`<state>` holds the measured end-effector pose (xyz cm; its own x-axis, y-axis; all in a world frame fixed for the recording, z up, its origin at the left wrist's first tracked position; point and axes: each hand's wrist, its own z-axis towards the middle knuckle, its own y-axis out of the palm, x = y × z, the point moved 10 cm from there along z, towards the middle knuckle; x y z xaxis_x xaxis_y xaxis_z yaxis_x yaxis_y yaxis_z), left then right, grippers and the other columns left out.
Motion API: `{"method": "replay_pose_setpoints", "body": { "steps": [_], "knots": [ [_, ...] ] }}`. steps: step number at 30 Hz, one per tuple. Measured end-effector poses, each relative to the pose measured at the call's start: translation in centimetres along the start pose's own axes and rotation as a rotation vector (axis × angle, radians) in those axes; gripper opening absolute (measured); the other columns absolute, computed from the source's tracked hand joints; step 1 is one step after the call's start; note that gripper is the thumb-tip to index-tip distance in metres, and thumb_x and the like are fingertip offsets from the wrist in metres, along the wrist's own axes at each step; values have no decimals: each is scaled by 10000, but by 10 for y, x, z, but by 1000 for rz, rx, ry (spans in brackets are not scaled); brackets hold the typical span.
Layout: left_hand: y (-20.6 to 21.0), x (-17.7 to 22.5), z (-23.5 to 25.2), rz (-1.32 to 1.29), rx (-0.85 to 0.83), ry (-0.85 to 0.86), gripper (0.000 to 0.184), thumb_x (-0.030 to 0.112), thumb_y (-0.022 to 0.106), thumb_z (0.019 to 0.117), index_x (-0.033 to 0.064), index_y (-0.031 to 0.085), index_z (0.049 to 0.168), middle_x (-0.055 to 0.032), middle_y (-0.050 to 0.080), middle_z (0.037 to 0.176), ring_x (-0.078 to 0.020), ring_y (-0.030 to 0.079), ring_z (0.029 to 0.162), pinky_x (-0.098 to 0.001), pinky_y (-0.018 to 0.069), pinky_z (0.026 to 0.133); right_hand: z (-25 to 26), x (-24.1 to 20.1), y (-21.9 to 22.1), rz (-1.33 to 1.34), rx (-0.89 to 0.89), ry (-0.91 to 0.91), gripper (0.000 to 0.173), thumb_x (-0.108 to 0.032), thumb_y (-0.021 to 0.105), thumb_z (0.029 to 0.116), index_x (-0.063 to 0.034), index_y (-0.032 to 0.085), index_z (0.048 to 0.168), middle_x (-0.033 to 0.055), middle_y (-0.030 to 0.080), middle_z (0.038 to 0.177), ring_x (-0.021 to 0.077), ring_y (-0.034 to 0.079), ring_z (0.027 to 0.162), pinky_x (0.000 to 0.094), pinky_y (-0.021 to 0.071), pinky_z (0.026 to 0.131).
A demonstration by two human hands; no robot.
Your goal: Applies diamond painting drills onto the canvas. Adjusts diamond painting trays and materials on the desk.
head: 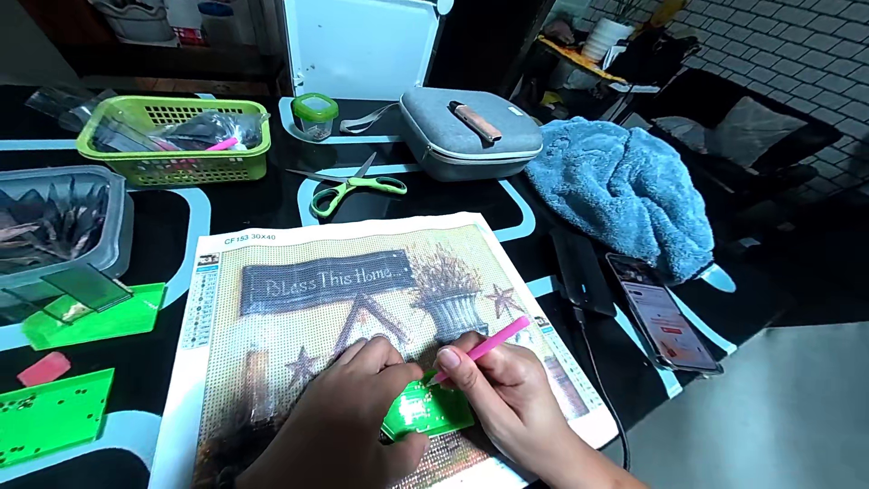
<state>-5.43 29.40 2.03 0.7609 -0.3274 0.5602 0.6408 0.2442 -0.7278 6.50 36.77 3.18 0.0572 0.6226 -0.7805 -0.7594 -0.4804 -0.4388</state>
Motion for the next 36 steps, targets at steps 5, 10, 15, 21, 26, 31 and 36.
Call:
{"method": "replay_pose_setpoints", "body": {
  "steps": [5, 10, 15, 21, 26, 31, 36],
  "knots": [
    [0, 1, 0, 14, 8, 14, 429, 454, 725, 779, 173, 762, 1102, -9, 671, 950, -138, 652, 851, -256, 553, 700, 0, 0, 1, -51, -1, -4, 357, -275, 518, 1089, -35, 689, 887, 20, 672, 768, 38, 651, 734, 201, 547, 677],
    [0, 1, 1, 13, 5, 0, 435, 436, 730, 773, 182, 767, 1125, -7, 678, 955, -131, 658, 849, -257, 557, 690, 1, 2, -4, 68, 22, 24, 335, -245, 510, 1094, -35, 666, 885, -1, 673, 768, 9, 648, 714, 169, 551, 661],
    [2, -1, 1, -1, -23, -10, 467, 445, 740, 769, 182, 764, 1154, -12, 678, 967, -143, 659, 859, -275, 560, 705, -3, 20, -32, 169, 138, 173, 297, -246, 501, 1091, -109, 675, 892, -52, 693, 767, -24, 621, 634, 124, 515, 577],
    [1, 0, 3, -73, -127, -74, 469, 380, 778, 803, 129, 754, 1199, -86, 685, 1032, -236, 666, 906, -386, 568, 754, -17, 48, -74, 56, 304, 289, 306, -219, 491, 1085, -131, 661, 847, -48, 688, 710, 1, 615, 564, 130, 509, 524],
    [1, 1, 3, -58, -153, -77, 487, 401, 775, 808, 126, 751, 1210, -88, 686, 1036, -245, 665, 910, -387, 565, 755, -19, 45, -72, 24, 304, 255, 299, -239, 510, 1081, -143, 652, 836, -61, 669, 705, -12, 597, 564, 121, 495, 526],
    [1, 0, 3, -65, -159, -86, 482, 387, 778, 806, 127, 750, 1211, -85, 684, 1037, -233, 662, 911, -378, 564, 761, -17, 40, -69, -36, 289, 221, 282, -243, 520, 1077, -143, 656, 851, -79, 660, 699, -31, 590, 565, 107, 485, 521],
    [1, 0, 2, -64, -156, -84, 474, 385, 776, 810, 131, 750, 1211, -83, 685, 1038, -234, 663, 915, -372, 565, 765, -16, 34, -66, -130, 254, 146, 279, -262, 532, 1073, -132, 649, 857, -83, 646, 707, -43, 591, 599, 104, 492, 553]
  ]
}}
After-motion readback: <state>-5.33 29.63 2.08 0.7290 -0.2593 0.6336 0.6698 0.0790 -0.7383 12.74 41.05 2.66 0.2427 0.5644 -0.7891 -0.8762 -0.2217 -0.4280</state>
